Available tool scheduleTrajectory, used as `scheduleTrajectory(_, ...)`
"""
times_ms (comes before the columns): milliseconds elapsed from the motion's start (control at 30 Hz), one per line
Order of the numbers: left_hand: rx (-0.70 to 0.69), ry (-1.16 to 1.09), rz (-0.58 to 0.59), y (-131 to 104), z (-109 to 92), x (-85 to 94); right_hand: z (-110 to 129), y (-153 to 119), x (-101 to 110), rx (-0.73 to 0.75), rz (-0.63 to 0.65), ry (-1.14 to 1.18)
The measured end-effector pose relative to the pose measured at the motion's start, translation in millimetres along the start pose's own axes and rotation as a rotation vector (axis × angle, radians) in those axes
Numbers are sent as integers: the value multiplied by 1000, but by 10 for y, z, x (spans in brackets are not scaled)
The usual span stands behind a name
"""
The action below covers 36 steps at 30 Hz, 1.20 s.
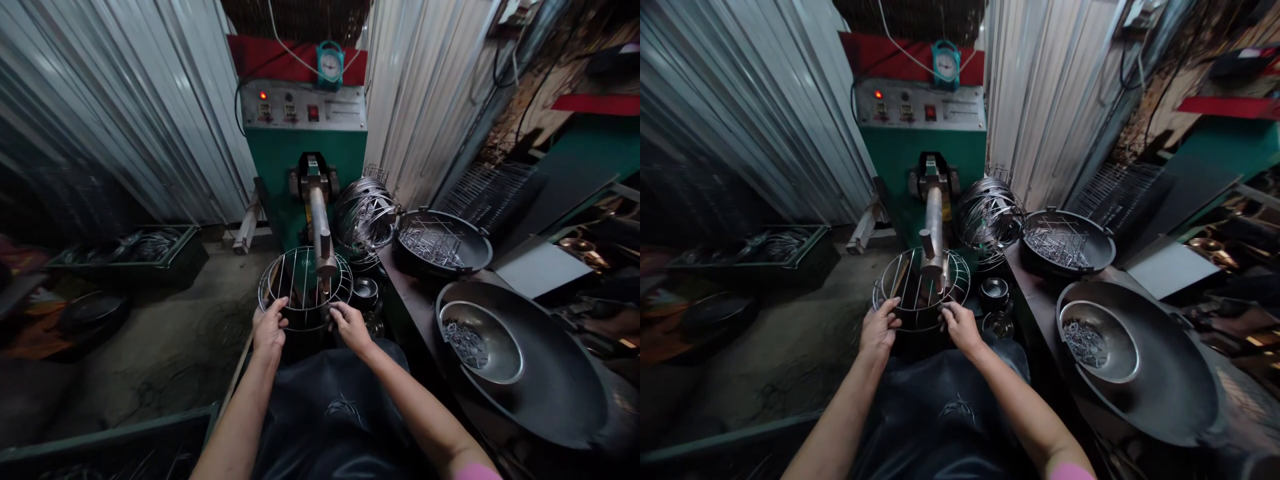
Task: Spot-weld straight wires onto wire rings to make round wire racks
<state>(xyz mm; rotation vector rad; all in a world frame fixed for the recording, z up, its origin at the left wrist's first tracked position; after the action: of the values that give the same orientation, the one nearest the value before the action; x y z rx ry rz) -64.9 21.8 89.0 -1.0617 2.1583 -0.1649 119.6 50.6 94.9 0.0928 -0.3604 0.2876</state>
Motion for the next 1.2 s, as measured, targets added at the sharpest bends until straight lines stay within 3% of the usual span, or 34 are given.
scheduleTrajectory(500, 40, 34, -88, 160, 28, -86, -3, 249, -10, -18, -7, -9)
scheduleTrajectory(667, 57, 91, -77, 157, 10, -33, 47, 121, 5, 14, -27, -134)
scheduleTrajectory(767, 137, 108, 24, 167, -4, 164, 44, -206, 239, 168, -111, -335)
scheduleTrajectory(833, 247, 87, 60, 197, 50, 413, -79, -502, 422, 203, -71, -471)
scheduleTrajectory(967, 447, 36, 61, 161, 306, 1017, -596, -1056, 673, -61, 190, -661)
scheduleTrajectory(1067, 483, -21, 93, 9, 496, 1360, -855, -1279, 601, -175, 386, -777)
scheduleTrajectory(1200, 379, -117, 219, -81, 557, 1503, -852, -1263, 310, -122, 494, -930)
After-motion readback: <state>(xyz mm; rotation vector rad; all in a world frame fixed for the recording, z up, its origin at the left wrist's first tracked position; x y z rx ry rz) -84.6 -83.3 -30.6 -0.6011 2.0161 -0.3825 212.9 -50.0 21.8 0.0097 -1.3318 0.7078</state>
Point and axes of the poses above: each hand's wrist, its own y-axis towards the middle knuckle, its own x-axis out of the back of the hand, z = x × y, the point moved 5 cm from there along y, towards the middle knuckle, and after that the axes turned 13 degrees about -y, right-handed, at the moved point
